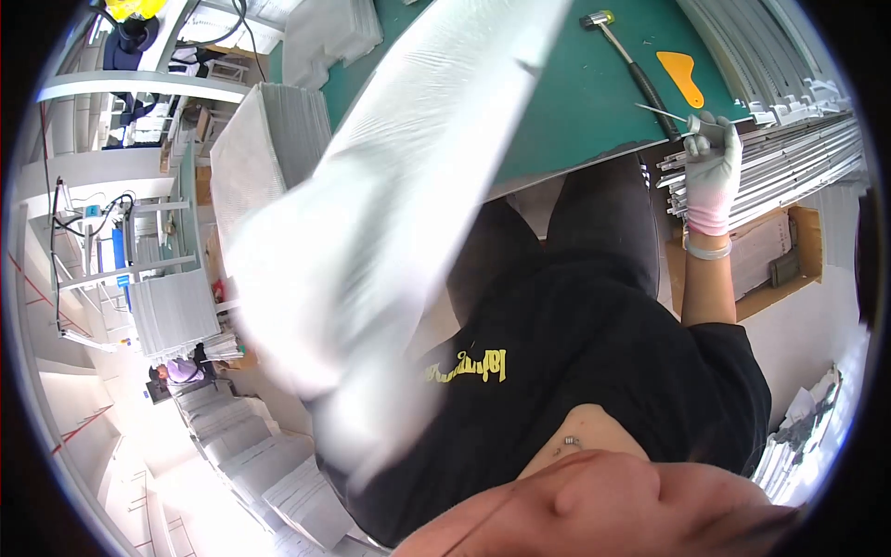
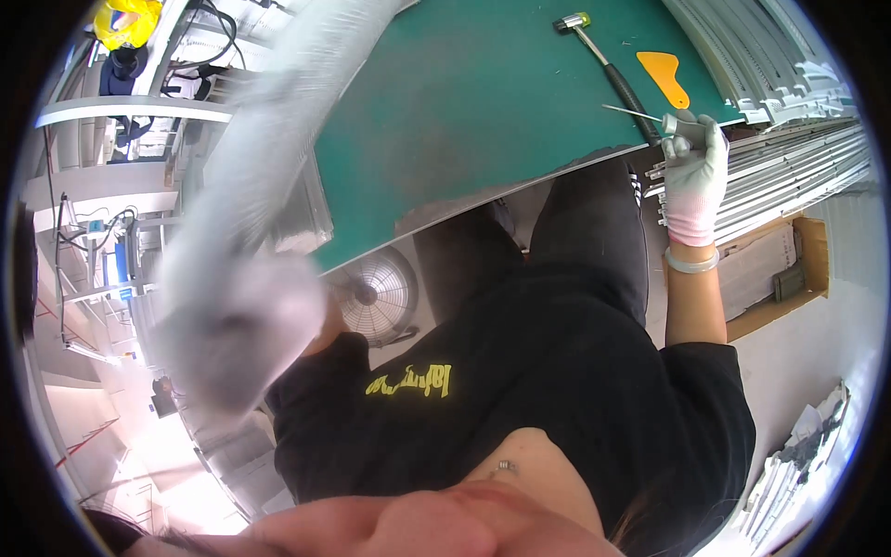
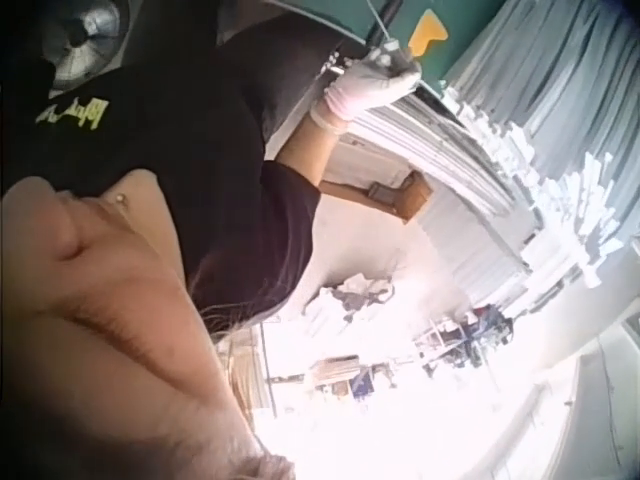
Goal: Assembling industrial air filters by fitting mesh into frames and securing with an electric screwdriver.
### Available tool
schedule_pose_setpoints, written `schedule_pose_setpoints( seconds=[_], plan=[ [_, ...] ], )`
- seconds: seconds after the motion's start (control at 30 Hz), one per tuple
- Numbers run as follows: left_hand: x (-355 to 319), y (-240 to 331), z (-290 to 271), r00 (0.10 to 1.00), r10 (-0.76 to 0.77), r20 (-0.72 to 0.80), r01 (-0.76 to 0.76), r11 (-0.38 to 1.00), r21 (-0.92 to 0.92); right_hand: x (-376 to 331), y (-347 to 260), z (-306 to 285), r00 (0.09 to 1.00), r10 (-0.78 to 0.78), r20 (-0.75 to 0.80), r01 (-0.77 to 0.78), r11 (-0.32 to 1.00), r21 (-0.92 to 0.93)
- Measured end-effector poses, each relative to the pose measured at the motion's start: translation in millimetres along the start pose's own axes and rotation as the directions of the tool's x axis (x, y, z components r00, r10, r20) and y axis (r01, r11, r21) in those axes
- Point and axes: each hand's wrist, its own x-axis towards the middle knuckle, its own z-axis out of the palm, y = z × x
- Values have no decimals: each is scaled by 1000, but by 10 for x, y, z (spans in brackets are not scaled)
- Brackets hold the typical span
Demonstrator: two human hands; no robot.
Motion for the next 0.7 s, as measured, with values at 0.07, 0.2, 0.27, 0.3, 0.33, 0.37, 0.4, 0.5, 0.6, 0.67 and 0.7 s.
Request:
schedule_pose_setpoints(
  seconds=[0.07, 0.2, 0.27, 0.3, 0.33, 0.37, 0.4, 0.5, 0.6, 0.67, 0.7],
  plan=[
    [105, 14, 380, 898, 396, 191, -308, 877, -370, -15, 3, -169, 999, -2, -39, 1, 1000, -26],
    [-846, 194, 1090, 635, 757, 157, -624, 621, -474, -58, 39, -282, 997, 57, 56, -56, 998, -7],
    [-784, 174, 1047, 600, 765, 236, -635, 634, -441, -94, -1, -264, 998, 44, 38, -43, 999, -21],
    [-656, 46, 1040, 666, 702, 253, -628, 710, -317, -117, -33, -196, 999, 30, -19, -31, 998, -45],
    [-397, -129, 1007, 728, 636, 256, -606, 771, -193, -156, -55, -175, 997, 14, -81, -20, 997, -72],
    [-153, -296, 983, 860, 469, 198, -459, 883, -97, -129, -65, -351, 1000, -13, 4, 14, 996, -92],
    [0, -459, 980, 952, 279, 128, -281, 960, 1, -151, -35, -393, 1000, -11, -6, 10, 996, -91],
    [-41, -510, 947, 991, 132, -12, -129, 984, 118, -172, 46, -469, 1000, 7, -1, -7, 996, -87],
    [-426, -212, 1250, 800, 598, 49, -596, 802, -53, -221, 91, -423, 996, 68, 63, -62, 994, -86],
    [-733, 10, 1400, 692, 701, 169, -659, 710, -248, -227, 90, -379, 996, 84, 29, -81, 992, -93],
    [-749, -30, 1400, 699, 688, 194, -646, 724, -242, -221, 90, -381, 996, 75, 40, -71, 993, -89]
  ],
)
